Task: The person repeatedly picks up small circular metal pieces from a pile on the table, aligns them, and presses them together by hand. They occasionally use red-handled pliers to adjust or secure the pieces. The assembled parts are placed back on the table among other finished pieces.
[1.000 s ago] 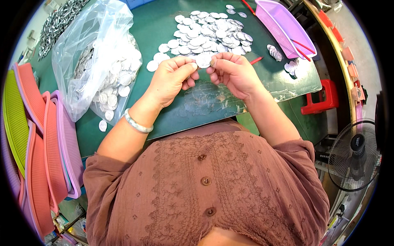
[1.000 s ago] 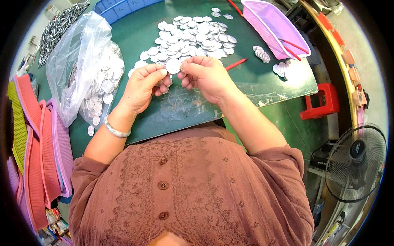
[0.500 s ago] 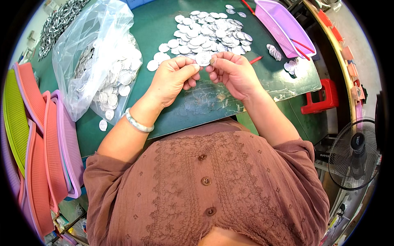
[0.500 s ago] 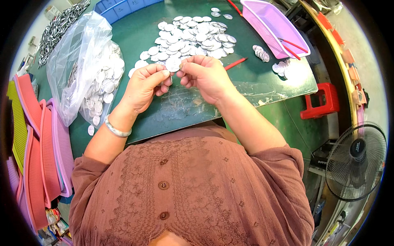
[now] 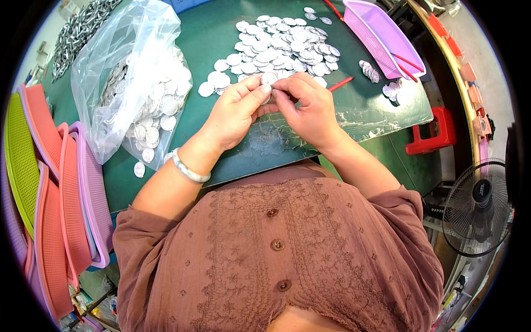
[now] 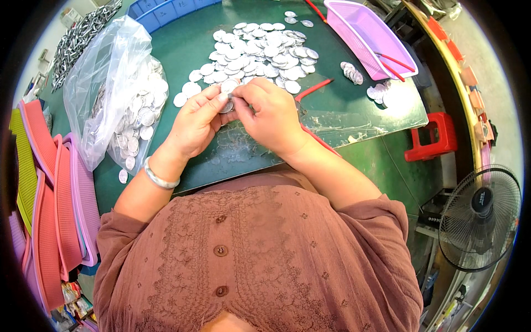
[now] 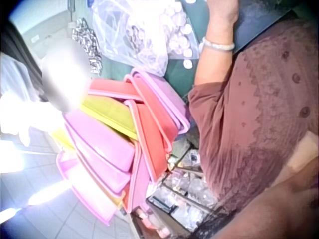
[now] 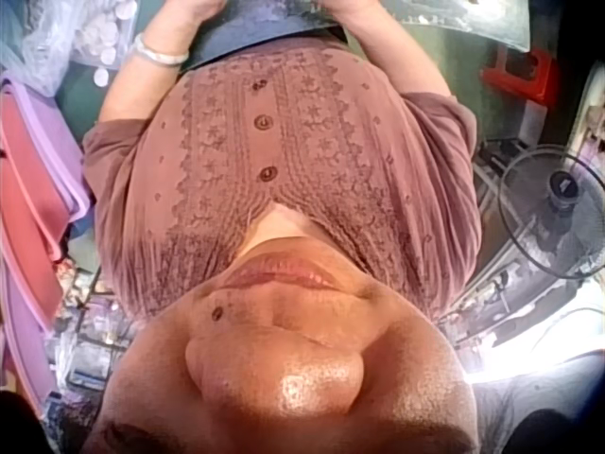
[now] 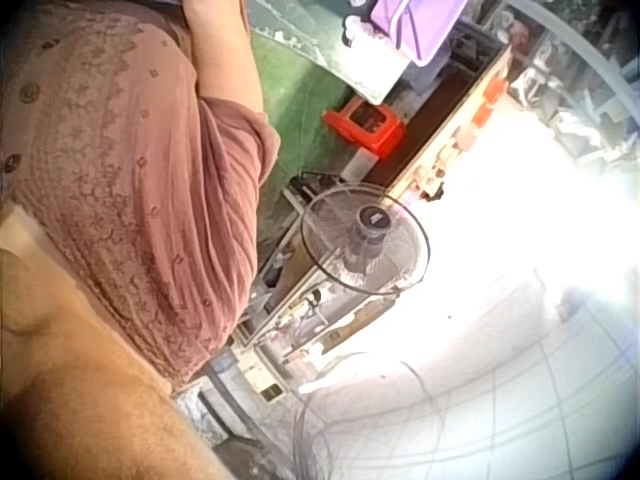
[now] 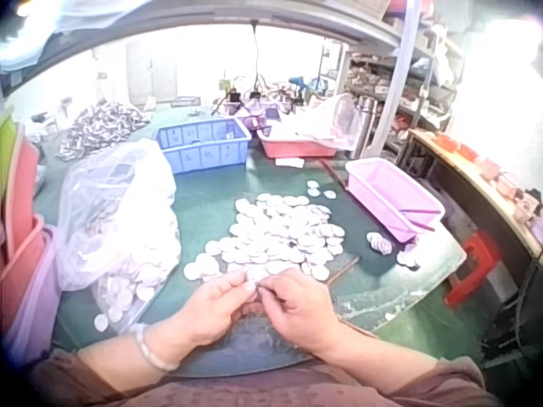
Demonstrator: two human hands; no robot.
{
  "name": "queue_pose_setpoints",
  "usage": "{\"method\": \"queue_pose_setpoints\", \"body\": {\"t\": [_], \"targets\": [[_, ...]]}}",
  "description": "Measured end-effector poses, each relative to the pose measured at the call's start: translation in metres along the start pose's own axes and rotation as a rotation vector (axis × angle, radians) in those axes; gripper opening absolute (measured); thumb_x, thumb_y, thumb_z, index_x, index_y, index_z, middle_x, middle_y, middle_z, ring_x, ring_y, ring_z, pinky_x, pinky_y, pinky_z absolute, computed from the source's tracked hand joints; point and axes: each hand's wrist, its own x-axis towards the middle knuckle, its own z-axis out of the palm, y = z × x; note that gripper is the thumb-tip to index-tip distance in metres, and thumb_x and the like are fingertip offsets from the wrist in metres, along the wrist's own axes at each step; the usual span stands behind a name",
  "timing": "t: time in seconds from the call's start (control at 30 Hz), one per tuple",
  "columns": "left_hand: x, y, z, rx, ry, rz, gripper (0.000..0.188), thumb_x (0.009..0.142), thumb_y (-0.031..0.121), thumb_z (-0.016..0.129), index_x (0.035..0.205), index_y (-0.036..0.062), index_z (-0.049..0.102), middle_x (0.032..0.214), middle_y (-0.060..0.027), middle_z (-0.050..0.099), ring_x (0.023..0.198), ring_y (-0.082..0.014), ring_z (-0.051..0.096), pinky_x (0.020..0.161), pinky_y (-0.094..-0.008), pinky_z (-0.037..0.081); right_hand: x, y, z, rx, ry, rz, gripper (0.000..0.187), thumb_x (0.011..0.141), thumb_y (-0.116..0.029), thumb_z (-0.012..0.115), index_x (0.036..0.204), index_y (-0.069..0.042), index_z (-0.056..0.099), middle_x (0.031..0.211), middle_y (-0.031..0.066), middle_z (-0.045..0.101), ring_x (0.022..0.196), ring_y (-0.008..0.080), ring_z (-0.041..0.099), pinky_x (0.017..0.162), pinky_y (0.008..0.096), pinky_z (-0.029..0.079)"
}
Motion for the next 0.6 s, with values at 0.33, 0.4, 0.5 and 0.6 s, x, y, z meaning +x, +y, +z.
{"method": "queue_pose_setpoints", "body": {"t": [0.33, 0.4, 0.5, 0.6], "targets": [[0.006, 0.010, -0.015, -0.165, 0.018, -0.163, 0.037, 0.091, 0.016, 0.033, 0.117, -0.0073, 0.043, 0.102, -0.0181, 0.056, 0.085, -0.0220, 0.058, 0.077, -0.0316, 0.048, 0.014, 0.034, -0.026, -0.119, -0.093, 0.207, 0.017, 0.076, -0.004, 0.054, 0.090, -0.001, 0.061, 0.079, 0.0134, 0.058, 0.074, 0.0279, 0.057, 0.066, 0.0351, 0.045], [0.007, 0.009, -0.016, -0.178, 0.018, -0.180, 0.038, 0.091, 0.018, 0.033, 0.117, -0.0073, 0.043, 0.101, -0.0182, 0.057, 0.084, -0.0221, 0.058, 0.076, -0.0314, 0.049, 0.015, 0.039, -0.031, -0.285, -0.207, 0.192, 0.019, 0.073, -0.007, 0.056, 0.090, -0.001, 0.061, 0.087, 0.0140, 0.057, 0.085, 0.0306, 0.054, 0.076, 0.0384, 0.043], [0.007, 0.009, -0.017, -0.186, 0.012, -0.193, 0.039, 0.091, 0.019, 0.032, 0.118, -0.0070, 0.043, 0.099, -0.0174, 0.057, 0.083, -0.0220, 0.058, 0.074, -0.0302, 0.049, 0.012, 0.047, -0.035, -0.422, -0.313, 0.116, 0.019, 0.072, -0.012, 0.060, 0.089, -0.003, 0.062, 0.091, 0.0127, 0.056, 0.088, 0.0305, 0.051, 0.078, 0.0382, 0.041], [0.007, 0.008, -0.020, -0.157, -0.009, -0.204, 0.040, 0.091, 0.022, 0.033, 0.116, -0.0070, 0.044, 0.095, -0.0152, 0.058, 0.081, -0.0211, 0.058, 0.072, -0.0290, 0.049, 0.011, 0.045, -0.039, -0.496, -0.434, 0.088, 0.021, 0.069, -0.016, 0.063, 0.088, -0.005, 0.063, 0.094, 0.0114, 0.054, 0.091, 0.0296, 0.049, 0.080, 0.0379, 0.040]]}}
